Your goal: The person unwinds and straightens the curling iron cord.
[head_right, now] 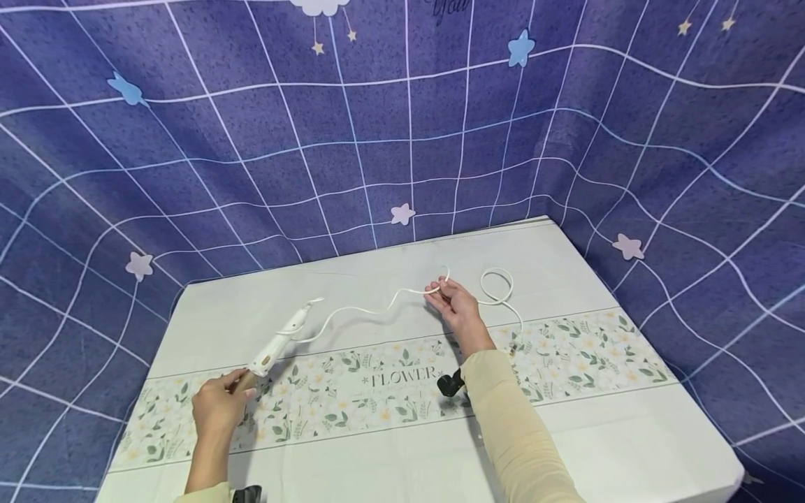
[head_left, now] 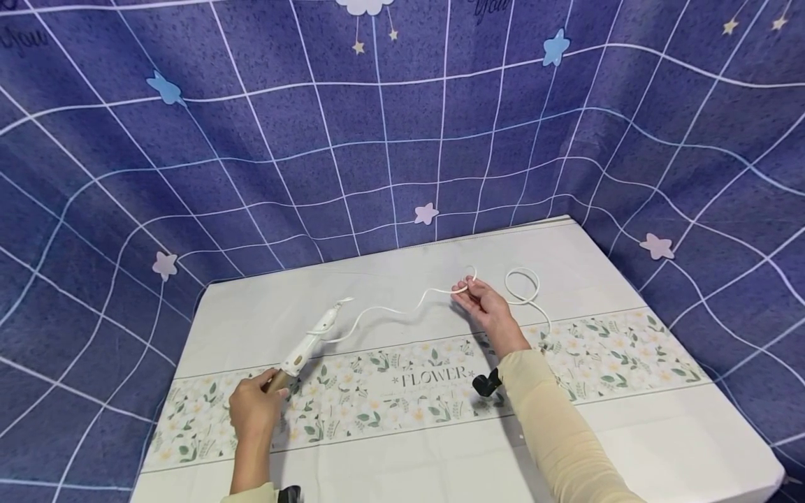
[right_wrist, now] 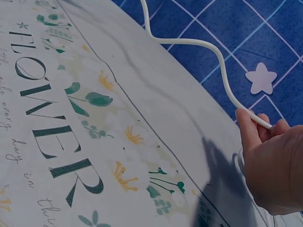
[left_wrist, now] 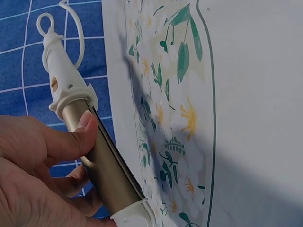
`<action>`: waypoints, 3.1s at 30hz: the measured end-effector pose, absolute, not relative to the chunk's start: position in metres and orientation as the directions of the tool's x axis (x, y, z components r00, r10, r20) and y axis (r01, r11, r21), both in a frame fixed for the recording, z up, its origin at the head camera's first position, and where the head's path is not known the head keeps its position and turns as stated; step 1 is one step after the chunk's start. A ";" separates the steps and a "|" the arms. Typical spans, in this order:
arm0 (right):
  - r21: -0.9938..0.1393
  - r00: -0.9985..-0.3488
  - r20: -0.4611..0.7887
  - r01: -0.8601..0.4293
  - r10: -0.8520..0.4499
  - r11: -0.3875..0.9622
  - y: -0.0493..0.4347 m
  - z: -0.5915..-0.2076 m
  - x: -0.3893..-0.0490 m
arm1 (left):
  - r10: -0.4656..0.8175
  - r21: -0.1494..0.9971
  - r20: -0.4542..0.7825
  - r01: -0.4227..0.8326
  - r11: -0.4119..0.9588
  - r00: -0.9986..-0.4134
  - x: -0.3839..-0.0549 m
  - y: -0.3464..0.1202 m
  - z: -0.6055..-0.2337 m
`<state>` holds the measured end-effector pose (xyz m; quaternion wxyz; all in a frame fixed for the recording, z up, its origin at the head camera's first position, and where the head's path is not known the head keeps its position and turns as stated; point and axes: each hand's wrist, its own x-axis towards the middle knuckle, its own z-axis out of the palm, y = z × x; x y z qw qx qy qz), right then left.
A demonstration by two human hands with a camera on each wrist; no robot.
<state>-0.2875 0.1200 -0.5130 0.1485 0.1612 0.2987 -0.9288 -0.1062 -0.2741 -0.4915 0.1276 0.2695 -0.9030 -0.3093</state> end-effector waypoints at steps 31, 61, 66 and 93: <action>-0.518 -0.892 -0.412 0.396 -0.184 -0.758 0.116 -0.527 -0.286 | -0.554 0.642 0.065 -0.390 0.660 -0.830 -0.106 -0.267 -0.485; -0.647 -0.937 -0.343 0.284 -0.062 -0.707 0.131 -0.480 -0.275 | -0.527 0.621 0.065 -0.379 0.686 -0.848 -0.105 -0.267 -0.482; -0.638 -0.945 -0.313 0.281 -0.092 -0.717 0.121 -0.474 -0.273 | -0.530 0.622 0.067 -0.380 0.685 -0.846 -0.105 -0.267 -0.482; -0.632 -0.891 -0.284 0.451 -0.354 -0.629 0.058 -0.497 -0.265 | -0.506 0.634 0.069 -0.354 0.688 -0.859 -0.106 -0.263 -0.481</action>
